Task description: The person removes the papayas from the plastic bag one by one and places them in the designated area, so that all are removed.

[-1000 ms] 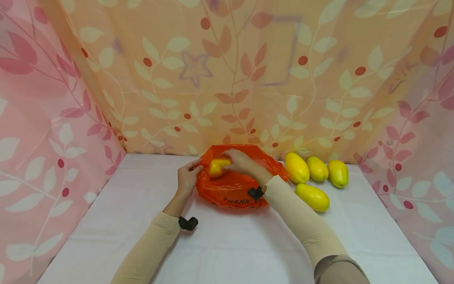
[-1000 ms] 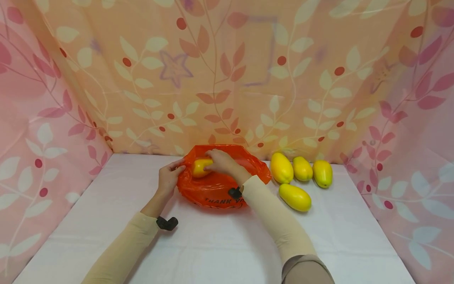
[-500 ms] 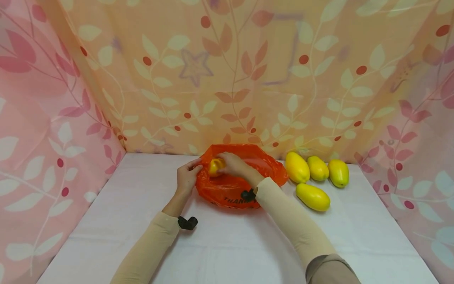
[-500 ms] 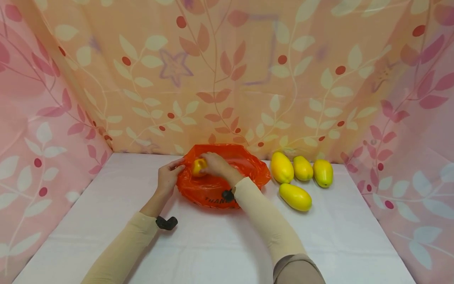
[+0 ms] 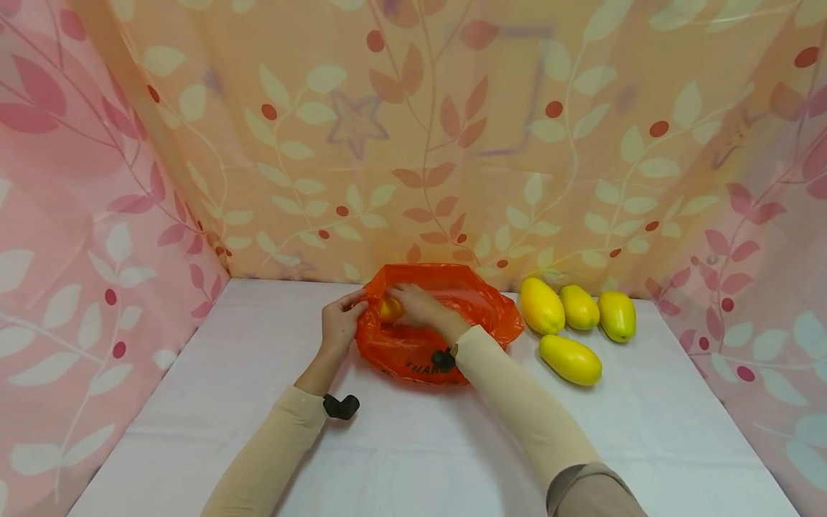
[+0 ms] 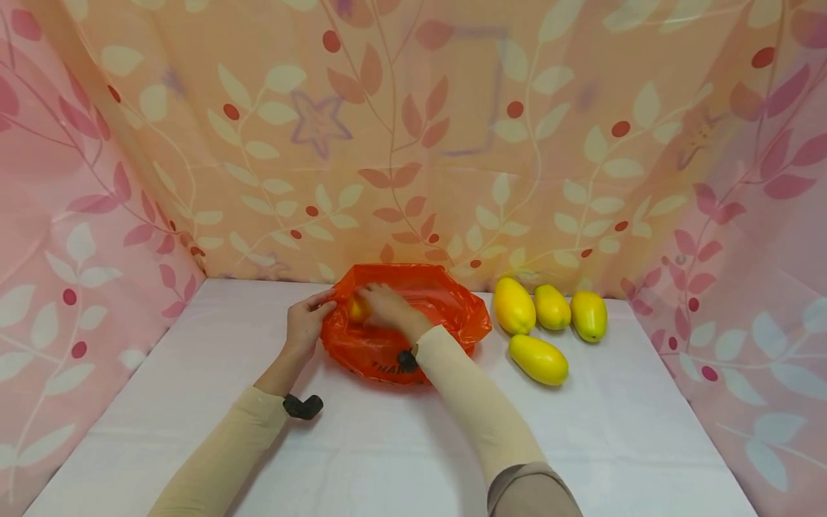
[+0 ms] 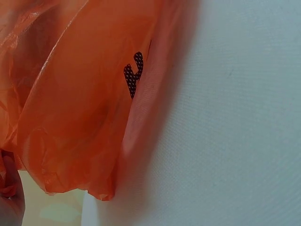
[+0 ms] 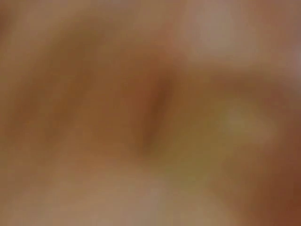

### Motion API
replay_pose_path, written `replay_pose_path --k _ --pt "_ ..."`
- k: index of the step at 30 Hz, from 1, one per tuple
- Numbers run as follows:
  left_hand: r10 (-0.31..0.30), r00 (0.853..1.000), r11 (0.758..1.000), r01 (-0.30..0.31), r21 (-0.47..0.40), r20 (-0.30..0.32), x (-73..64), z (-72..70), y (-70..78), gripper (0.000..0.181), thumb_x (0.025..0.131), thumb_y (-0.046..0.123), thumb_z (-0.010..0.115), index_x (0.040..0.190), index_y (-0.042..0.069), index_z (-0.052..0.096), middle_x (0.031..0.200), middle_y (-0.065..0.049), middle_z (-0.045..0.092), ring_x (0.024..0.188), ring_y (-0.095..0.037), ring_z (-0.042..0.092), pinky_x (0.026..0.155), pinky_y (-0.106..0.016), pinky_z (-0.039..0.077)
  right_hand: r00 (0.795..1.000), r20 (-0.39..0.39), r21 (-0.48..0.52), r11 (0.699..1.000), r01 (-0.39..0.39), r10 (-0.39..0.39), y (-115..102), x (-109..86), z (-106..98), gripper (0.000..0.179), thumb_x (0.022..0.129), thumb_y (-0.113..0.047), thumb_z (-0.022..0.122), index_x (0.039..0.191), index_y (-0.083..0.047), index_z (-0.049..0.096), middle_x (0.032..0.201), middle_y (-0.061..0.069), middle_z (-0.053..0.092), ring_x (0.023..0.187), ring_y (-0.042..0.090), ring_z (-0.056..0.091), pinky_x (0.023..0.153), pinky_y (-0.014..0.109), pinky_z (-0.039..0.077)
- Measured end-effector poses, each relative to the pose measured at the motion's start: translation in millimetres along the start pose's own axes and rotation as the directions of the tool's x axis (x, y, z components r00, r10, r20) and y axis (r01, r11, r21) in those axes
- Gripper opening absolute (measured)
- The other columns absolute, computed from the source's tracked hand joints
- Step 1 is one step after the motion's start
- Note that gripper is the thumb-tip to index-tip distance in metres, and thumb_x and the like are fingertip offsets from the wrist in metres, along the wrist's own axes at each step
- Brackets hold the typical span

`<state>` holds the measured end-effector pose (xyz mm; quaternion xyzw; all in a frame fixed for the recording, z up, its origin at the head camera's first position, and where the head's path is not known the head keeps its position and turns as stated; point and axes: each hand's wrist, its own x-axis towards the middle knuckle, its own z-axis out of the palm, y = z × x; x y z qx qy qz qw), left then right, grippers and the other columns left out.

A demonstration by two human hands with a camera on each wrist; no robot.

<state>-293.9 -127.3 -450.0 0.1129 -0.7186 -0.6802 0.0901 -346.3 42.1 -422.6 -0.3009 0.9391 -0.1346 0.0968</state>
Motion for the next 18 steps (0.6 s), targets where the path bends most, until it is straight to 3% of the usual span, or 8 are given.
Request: replay_pose_path --k 8,18 --pt "0.005 1.000 1.000 -0.005 -0.001 0.003 0.7 0.2 0.6 0.030 0.092 0.010 0.065 0.122 0.007 0.069 0.128 -0.014 0.065 0.109 -0.019 0.054 0.070 -0.007 0.046 0.999 -0.023 -0.036 0.999 -0.035 0.034 -2.0 -2.8 2.0 0.066 0.090 -0.029 0.070 0.148 -0.015 0.042 0.141 0.014 0.050 0.127 0.031 0.049 0.110 0.043 0.041" --pt "0.004 1.000 1.000 -0.004 -0.002 0.006 -2.3 -0.1 2.0 0.031 0.092 0.010 0.065 0.122 0.006 0.069 0.130 -0.013 0.064 0.110 -0.019 0.054 0.070 -0.006 0.045 0.995 -0.016 0.060 0.994 -0.093 0.094 1.6 -6.1 1.6 0.056 0.087 -0.028 0.073 0.136 -0.012 0.050 0.123 0.008 0.060 0.111 0.025 0.055 0.103 0.040 0.047"
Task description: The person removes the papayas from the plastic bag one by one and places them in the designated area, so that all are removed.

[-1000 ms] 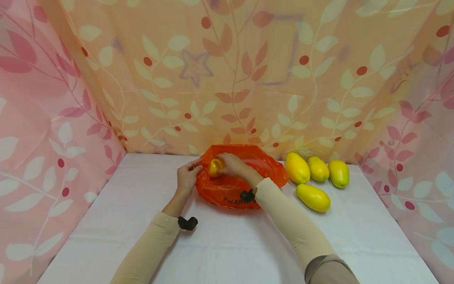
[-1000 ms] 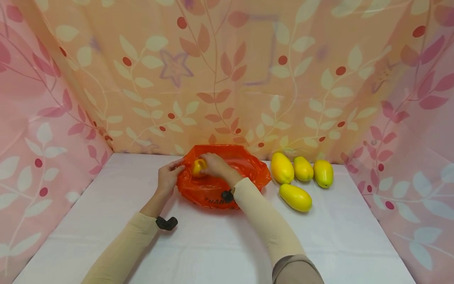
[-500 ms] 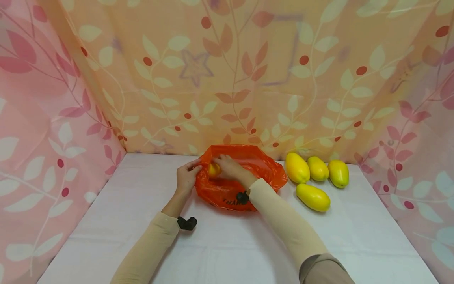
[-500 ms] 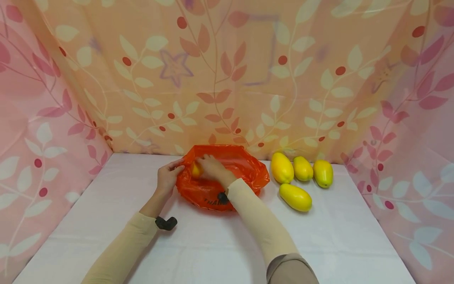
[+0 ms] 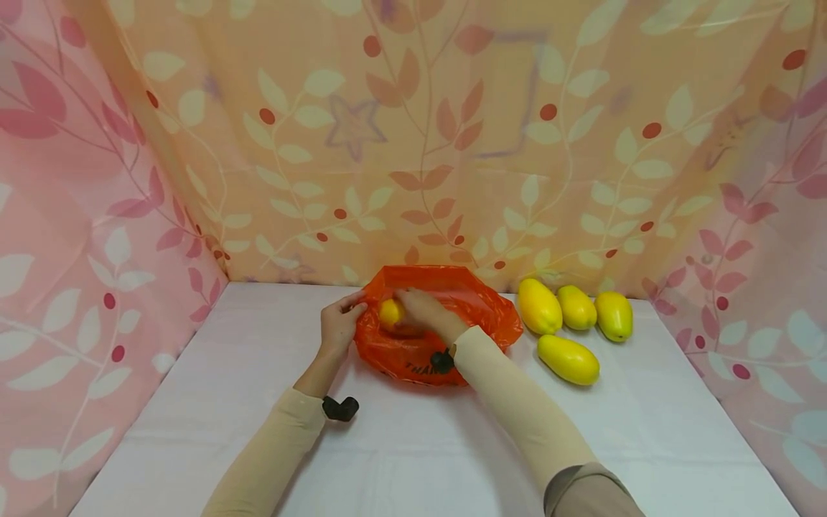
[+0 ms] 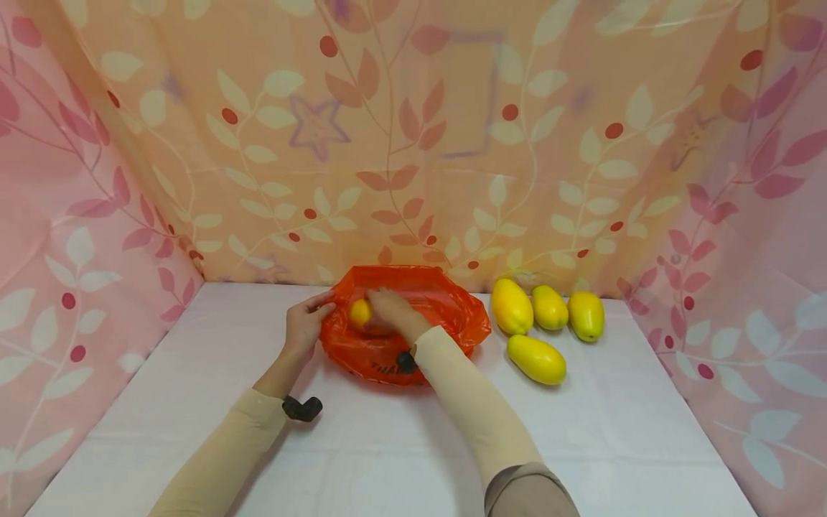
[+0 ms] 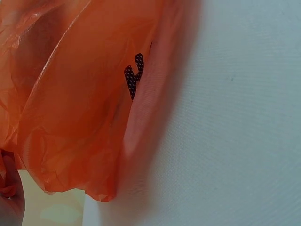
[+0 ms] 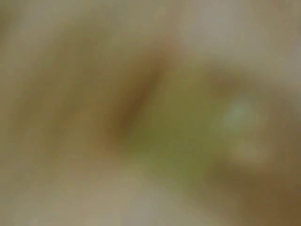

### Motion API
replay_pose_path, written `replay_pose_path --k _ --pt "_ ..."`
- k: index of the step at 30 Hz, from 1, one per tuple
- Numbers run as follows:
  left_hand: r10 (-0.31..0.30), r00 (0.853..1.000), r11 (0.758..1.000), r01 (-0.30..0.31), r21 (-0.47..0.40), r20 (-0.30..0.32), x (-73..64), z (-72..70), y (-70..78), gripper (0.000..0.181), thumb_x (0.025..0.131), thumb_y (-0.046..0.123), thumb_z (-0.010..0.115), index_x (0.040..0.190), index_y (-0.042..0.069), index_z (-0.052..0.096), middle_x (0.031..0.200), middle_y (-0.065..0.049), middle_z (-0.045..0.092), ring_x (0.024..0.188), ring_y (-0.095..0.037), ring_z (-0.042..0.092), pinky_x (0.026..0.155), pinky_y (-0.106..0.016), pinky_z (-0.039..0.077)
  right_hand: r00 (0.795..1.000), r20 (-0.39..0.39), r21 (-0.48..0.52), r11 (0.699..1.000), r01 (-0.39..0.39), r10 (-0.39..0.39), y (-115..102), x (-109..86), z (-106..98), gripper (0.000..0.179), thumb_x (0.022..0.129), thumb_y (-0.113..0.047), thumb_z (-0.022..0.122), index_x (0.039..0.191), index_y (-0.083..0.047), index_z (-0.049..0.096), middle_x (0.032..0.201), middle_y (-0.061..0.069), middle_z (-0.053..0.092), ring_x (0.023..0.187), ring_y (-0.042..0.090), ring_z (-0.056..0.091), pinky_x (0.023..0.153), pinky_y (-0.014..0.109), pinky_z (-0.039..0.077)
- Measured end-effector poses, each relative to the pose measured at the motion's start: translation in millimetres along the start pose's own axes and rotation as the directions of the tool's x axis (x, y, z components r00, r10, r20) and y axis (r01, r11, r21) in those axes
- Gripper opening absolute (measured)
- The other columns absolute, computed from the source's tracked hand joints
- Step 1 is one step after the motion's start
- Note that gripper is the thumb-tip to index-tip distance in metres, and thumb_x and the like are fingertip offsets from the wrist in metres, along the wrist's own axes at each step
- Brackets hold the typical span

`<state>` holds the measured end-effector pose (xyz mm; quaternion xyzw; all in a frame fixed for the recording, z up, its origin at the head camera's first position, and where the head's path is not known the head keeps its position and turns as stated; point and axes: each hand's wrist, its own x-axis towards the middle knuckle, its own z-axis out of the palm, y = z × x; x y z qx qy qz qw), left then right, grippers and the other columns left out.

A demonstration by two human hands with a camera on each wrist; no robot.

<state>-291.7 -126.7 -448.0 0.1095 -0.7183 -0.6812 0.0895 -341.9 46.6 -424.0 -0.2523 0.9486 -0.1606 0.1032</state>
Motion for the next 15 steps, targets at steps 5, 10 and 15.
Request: replay_pose_path --k 5,10,15 --pt "-0.004 1.000 1.000 0.004 -0.003 -0.004 -1.0 -0.5 -0.7 0.030 0.092 0.010 0.065 0.122 0.006 0.069 0.127 -0.015 0.065 0.106 -0.019 0.053 0.070 -0.007 0.046 1.000 0.006 0.023 1.000 -0.007 0.007 -0.3 -1.4 -0.1 0.056 0.088 -0.028 0.073 0.135 -0.012 0.049 0.121 0.007 0.060 0.110 0.025 0.055 0.102 0.040 0.048" --pt "-0.003 1.000 1.000 0.003 0.005 -0.001 -0.7 -0.7 -1.9 0.030 0.093 0.010 0.065 0.122 0.006 0.069 0.125 -0.015 0.065 0.104 -0.018 0.053 0.070 -0.007 0.046 1.000 0.012 0.021 1.000 -0.022 0.022 -1.1 -0.8 -0.6 0.056 0.087 -0.029 0.074 0.134 -0.012 0.049 0.120 0.007 0.061 0.108 0.025 0.056 0.101 0.040 0.048" --pt "-0.002 1.000 1.000 0.002 -0.007 -0.005 -0.5 -1.6 -2.7 0.030 0.092 0.010 0.066 0.121 0.006 0.069 0.121 -0.016 0.066 0.098 -0.017 0.053 0.069 -0.008 0.046 0.999 0.012 -0.019 0.999 -0.046 0.047 -1.1 1.7 0.3 0.062 0.086 -0.031 0.075 0.138 -0.012 0.047 0.123 0.008 0.060 0.110 0.026 0.056 0.103 0.041 0.047"
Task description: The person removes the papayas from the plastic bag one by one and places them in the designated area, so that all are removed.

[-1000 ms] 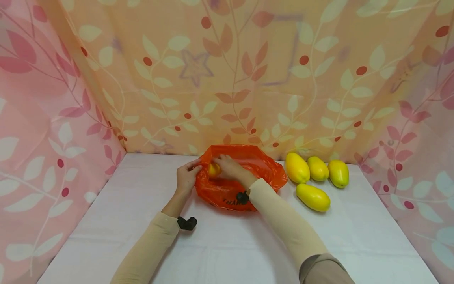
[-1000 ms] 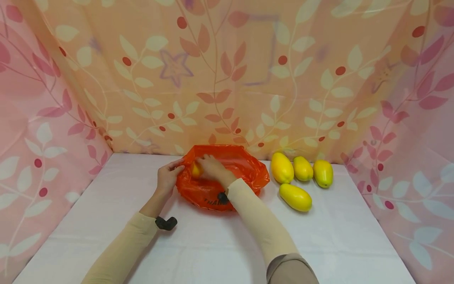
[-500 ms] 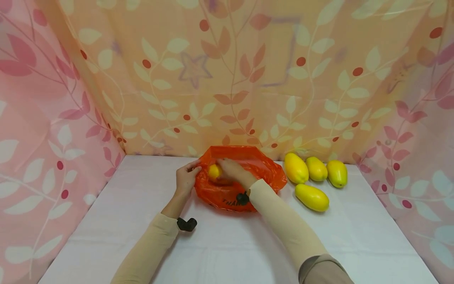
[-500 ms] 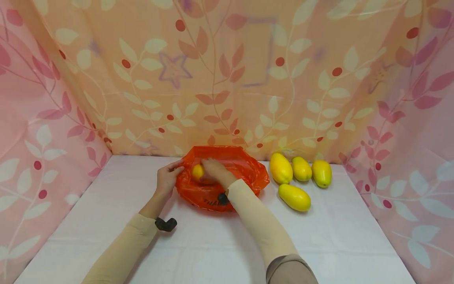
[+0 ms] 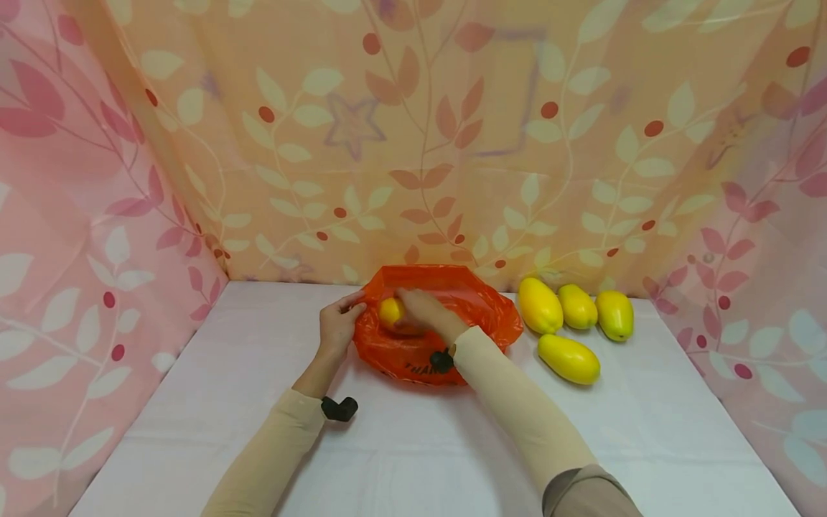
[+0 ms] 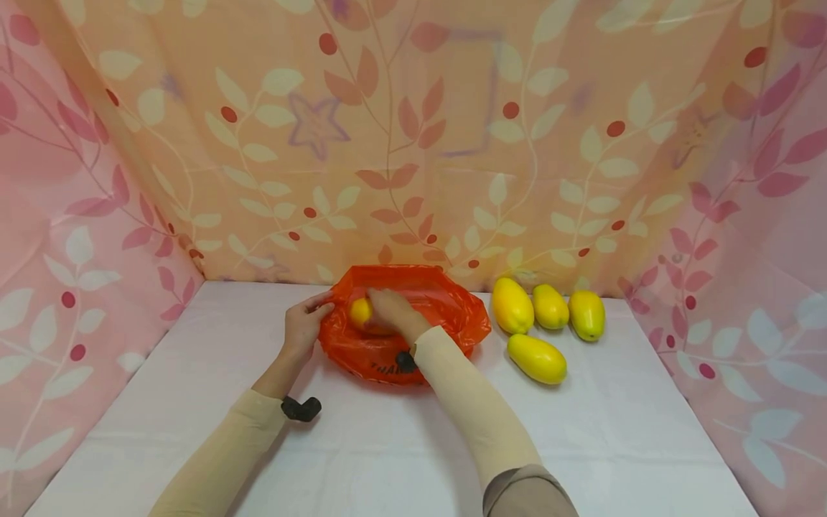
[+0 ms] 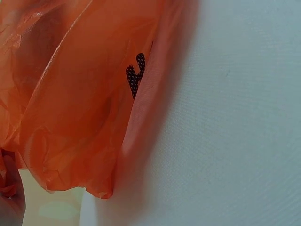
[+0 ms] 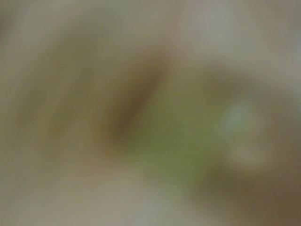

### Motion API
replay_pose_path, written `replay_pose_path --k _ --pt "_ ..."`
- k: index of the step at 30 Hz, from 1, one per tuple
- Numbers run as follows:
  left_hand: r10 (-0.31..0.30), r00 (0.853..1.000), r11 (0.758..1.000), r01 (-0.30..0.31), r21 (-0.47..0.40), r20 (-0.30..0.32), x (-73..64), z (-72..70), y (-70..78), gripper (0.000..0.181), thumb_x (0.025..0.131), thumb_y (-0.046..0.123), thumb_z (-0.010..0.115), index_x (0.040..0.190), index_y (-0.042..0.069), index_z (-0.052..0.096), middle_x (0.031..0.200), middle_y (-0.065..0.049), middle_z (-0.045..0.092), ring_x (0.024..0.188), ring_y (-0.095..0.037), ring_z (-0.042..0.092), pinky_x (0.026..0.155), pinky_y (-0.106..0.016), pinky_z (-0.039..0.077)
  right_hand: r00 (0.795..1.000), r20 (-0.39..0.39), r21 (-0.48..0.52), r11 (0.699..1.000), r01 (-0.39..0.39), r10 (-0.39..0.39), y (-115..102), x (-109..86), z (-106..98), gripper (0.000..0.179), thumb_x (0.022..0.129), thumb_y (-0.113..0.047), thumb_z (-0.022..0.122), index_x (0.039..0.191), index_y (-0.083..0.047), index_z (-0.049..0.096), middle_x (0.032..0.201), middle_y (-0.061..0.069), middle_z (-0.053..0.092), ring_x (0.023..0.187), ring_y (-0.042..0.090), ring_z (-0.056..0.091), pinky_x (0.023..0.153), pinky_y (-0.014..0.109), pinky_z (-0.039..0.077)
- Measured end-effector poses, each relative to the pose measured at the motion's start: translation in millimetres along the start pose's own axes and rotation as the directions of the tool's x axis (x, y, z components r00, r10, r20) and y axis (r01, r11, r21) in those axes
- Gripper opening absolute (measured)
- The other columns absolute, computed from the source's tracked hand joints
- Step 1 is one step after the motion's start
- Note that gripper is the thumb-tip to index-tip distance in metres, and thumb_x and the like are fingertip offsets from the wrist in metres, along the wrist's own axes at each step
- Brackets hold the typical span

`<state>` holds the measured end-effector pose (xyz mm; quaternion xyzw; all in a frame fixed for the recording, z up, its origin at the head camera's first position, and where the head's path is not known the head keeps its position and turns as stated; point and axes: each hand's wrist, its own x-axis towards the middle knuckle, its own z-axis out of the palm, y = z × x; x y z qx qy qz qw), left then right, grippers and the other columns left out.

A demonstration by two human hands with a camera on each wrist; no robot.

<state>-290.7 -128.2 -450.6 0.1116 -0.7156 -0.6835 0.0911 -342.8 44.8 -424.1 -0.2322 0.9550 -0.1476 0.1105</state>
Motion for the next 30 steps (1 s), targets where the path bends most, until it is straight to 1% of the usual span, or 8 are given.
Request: replay_pose_path --k 3,8,13,15,18,21,25,30 --pt "-0.012 1.000 1.000 0.012 -0.007 -0.002 -0.6 -0.1 -0.3 0.030 0.092 0.010 0.066 0.122 0.006 0.069 0.122 -0.016 0.065 0.097 -0.016 0.053 0.069 -0.008 0.047 1.000 -0.001 -0.012 1.000 -0.007 0.007 0 -0.2 1 0.063 0.086 -0.032 0.075 0.138 -0.011 0.047 0.123 0.009 0.061 0.111 0.027 0.056 0.104 0.041 0.046" --pt "-0.021 1.000 1.000 0.021 -0.013 -0.002 -0.4 0.3 -0.2 0.031 0.092 0.009 0.065 0.123 0.005 0.068 0.127 -0.016 0.064 0.104 -0.018 0.054 0.070 -0.007 0.047 1.000 -0.004 -0.015 1.000 -0.011 0.010 0 -1.0 0 0.063 0.086 -0.031 0.074 0.139 -0.010 0.046 0.124 0.010 0.061 0.112 0.028 0.056 0.106 0.042 0.044" --pt "0.000 1.000 1.000 0.000 -0.011 -0.005 0.5 1.1 -0.2 0.030 0.092 0.007 0.065 0.122 0.004 0.069 0.129 -0.015 0.064 0.109 -0.017 0.052 0.070 -0.005 0.045 1.000 -0.006 -0.011 1.000 -0.018 0.018 0 -0.5 0 0.063 0.086 -0.031 0.075 0.138 -0.011 0.047 0.123 0.009 0.061 0.111 0.027 0.056 0.105 0.041 0.046" --pt "0.009 1.000 1.000 -0.009 -0.007 -0.005 0.9 1.6 -0.7 0.030 0.092 0.007 0.066 0.121 0.004 0.069 0.129 -0.016 0.064 0.108 -0.017 0.052 0.070 -0.005 0.045 1.000 -0.009 -0.007 1.000 -0.011 0.011 1 -0.2 1 0.061 0.086 -0.031 0.075 0.136 -0.011 0.048 0.121 0.008 0.061 0.108 0.026 0.056 0.103 0.040 0.047" --pt "0.002 1.000 1.000 -0.002 -0.013 0.004 1.4 1.4 -0.7 0.031 0.092 0.008 0.065 0.123 0.004 0.068 0.130 -0.016 0.063 0.107 -0.018 0.051 0.069 -0.006 0.045 1.000 -0.008 -0.002 1.000 -0.002 0.002 1 0.2 1 0.059 0.085 -0.031 0.075 0.134 -0.011 0.049 0.119 0.008 0.062 0.106 0.025 0.057 0.101 0.039 0.048" --pt "-0.009 1.000 1.000 0.009 -0.015 0.007 1.2 1.0 -1.2 0.031 0.093 0.010 0.065 0.123 0.004 0.067 0.131 -0.016 0.062 0.109 -0.019 0.052 0.070 -0.006 0.045 1.000 0.002 0.032 0.999 -0.003 0.003 1 -0.3 1 0.058 0.084 -0.030 0.076 0.132 -0.010 0.050 0.120 0.008 0.062 0.105 0.025 0.057 0.100 0.039 0.049" --pt "0.006 1.000 1.000 -0.006 -0.015 0.004 0.7 0.7 -0.9 0.031 0.092 0.009 0.065 0.122 0.003 0.068 0.131 -0.017 0.063 0.113 -0.020 0.053 0.071 -0.005 0.046 1.000 0.005 0.095 0.995 -0.002 0.002 1 -3.7 -2 0.061 0.083 -0.031 0.077 0.133 -0.010 0.050 0.122 0.008 0.062 0.105 0.025 0.056 0.098 0.039 0.050" --pt "0.018 1.000 0.999 -0.018 -0.029 0.000 1.5 0.5 -0.2 0.031 0.092 0.008 0.065 0.122 0.002 0.068 0.129 -0.018 0.063 0.109 -0.020 0.053 0.070 -0.005 0.046 1.000 -0.018 0.143 0.990 0.017 -0.015 1 -11.1 -16 0.064 0.082 -0.034 0.078 0.134 -0.011 0.050 0.123 0.007 0.061 0.105 0.024 0.056 0.096 0.040 0.050"
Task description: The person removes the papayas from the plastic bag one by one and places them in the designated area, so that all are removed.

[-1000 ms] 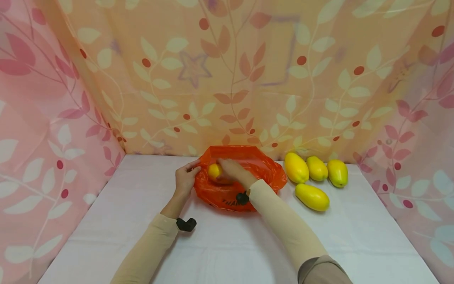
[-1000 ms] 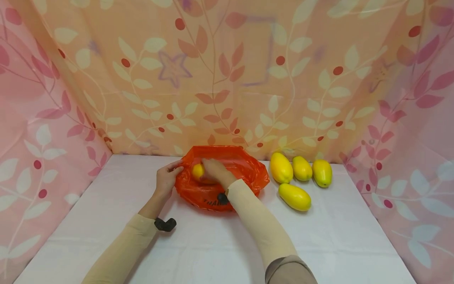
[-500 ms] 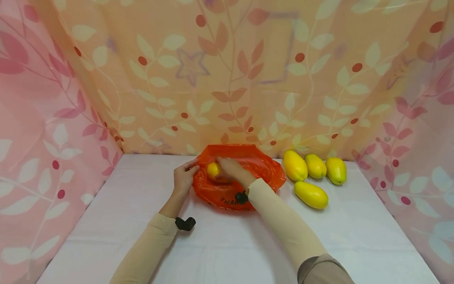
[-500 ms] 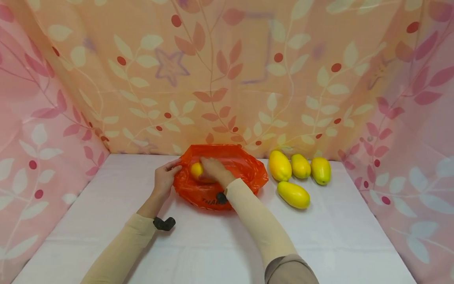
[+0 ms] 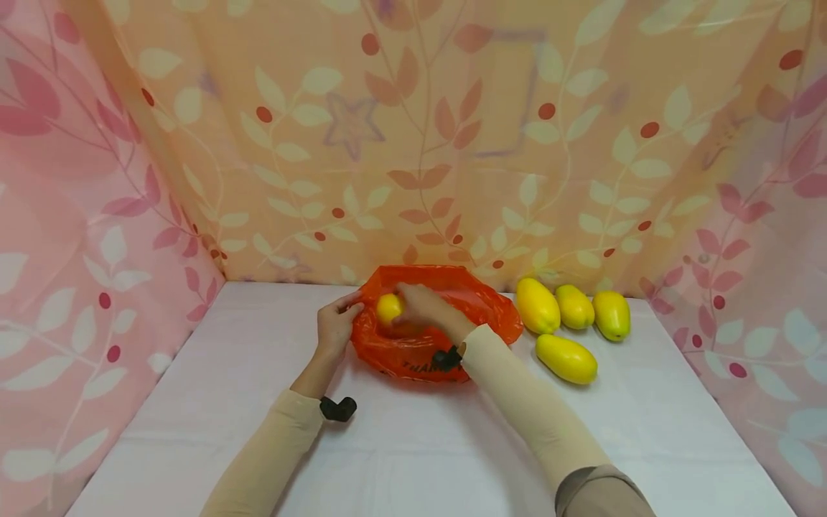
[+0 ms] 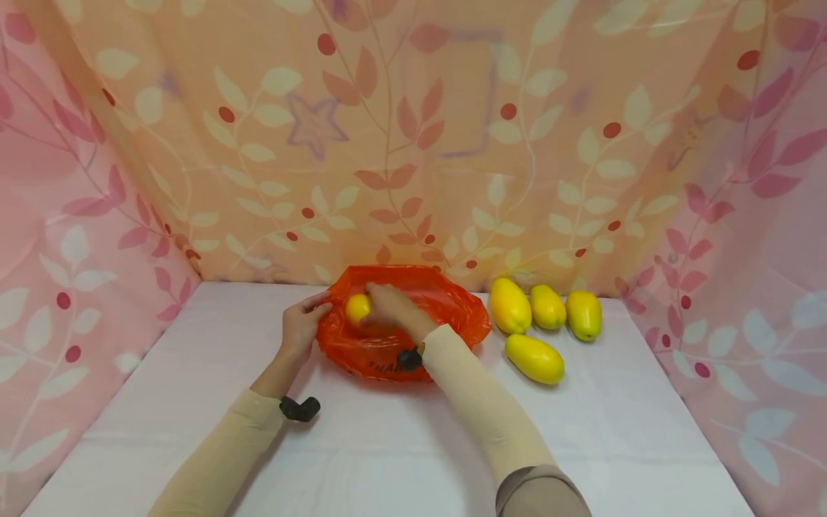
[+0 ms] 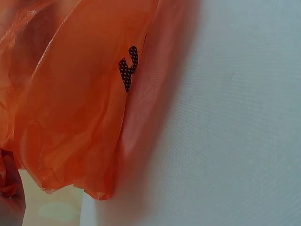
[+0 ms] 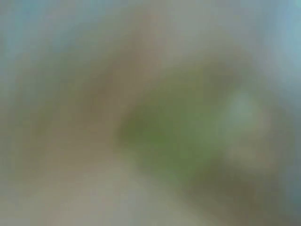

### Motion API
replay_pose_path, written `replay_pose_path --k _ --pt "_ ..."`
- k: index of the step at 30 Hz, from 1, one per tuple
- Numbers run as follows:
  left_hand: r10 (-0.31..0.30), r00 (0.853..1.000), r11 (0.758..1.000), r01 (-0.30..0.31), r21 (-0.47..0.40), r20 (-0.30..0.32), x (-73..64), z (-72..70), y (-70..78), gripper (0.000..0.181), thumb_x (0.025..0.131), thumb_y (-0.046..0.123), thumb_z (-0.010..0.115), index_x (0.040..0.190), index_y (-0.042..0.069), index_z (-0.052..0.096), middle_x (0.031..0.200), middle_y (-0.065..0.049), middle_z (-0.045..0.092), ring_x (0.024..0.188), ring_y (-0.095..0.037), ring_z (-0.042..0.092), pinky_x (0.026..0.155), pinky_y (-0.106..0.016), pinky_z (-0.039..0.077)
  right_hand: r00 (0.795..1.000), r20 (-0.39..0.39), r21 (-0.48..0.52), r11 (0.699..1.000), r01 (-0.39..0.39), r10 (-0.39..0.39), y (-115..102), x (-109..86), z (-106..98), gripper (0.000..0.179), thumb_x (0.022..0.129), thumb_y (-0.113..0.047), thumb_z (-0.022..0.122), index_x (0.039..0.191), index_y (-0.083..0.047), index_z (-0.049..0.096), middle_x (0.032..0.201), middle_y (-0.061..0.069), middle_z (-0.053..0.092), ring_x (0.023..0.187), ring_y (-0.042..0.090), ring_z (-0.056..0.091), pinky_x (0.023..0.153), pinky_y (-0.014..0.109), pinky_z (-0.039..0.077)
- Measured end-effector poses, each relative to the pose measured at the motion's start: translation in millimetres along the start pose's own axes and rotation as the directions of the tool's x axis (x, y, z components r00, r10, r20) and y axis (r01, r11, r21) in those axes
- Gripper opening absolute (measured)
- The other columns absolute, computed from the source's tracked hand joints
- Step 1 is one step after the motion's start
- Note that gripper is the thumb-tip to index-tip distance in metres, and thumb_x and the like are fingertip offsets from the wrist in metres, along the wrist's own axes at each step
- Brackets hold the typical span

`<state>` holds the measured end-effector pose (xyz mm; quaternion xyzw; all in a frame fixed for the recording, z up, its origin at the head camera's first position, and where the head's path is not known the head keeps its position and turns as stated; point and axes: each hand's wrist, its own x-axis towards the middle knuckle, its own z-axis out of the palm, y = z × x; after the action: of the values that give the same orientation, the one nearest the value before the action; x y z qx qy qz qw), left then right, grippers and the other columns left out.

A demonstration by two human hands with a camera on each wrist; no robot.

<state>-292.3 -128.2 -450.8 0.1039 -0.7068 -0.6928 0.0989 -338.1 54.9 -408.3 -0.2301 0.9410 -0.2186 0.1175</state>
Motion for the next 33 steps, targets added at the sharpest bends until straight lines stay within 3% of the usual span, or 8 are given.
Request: replay_pose_path --k 8,23,33 --pt "-0.019 1.000 1.000 0.019 0.007 -0.005 -0.9 -3.6 2.5 0.030 0.092 0.008 0.064 0.122 0.003 0.068 0.128 -0.017 0.064 0.108 -0.019 0.052 0.071 -0.005 0.045 0.997 -0.066 0.027 0.999 0.035 -0.033 -1 -14.3 -24 0.064 0.080 -0.036 0.079 0.132 -0.012 0.051 0.123 0.008 0.062 0.102 0.024 0.058 0.093 0.039 0.052" --pt "-0.020 1.000 1.000 0.020 0.001 -0.006 1.0 -4.7 -0.5 0.031 0.092 0.009 0.065 0.123 0.004 0.068 0.129 -0.017 0.063 0.110 -0.020 0.054 0.071 -0.006 0.046 0.994 -0.098 0.018 0.998 0.057 -0.054 14 -38.1 -41 0.066 0.081 -0.038 0.078 0.134 -0.012 0.050 0.129 0.009 0.060 0.107 0.025 0.057 0.094 0.041 0.050" --pt "-0.028 1.000 1.000 0.028 0.005 -0.003 0.0 -1.4 -1.2 0.030 0.092 0.008 0.066 0.122 0.004 0.068 0.129 -0.017 0.063 0.111 -0.020 0.054 0.070 -0.006 0.045 0.993 -0.117 0.029 0.999 0.037 -0.033 21 -51.7 -53 0.066 0.079 -0.040 0.080 0.133 -0.014 0.052 0.122 0.007 0.062 0.103 0.024 0.058 0.091 0.041 0.051"
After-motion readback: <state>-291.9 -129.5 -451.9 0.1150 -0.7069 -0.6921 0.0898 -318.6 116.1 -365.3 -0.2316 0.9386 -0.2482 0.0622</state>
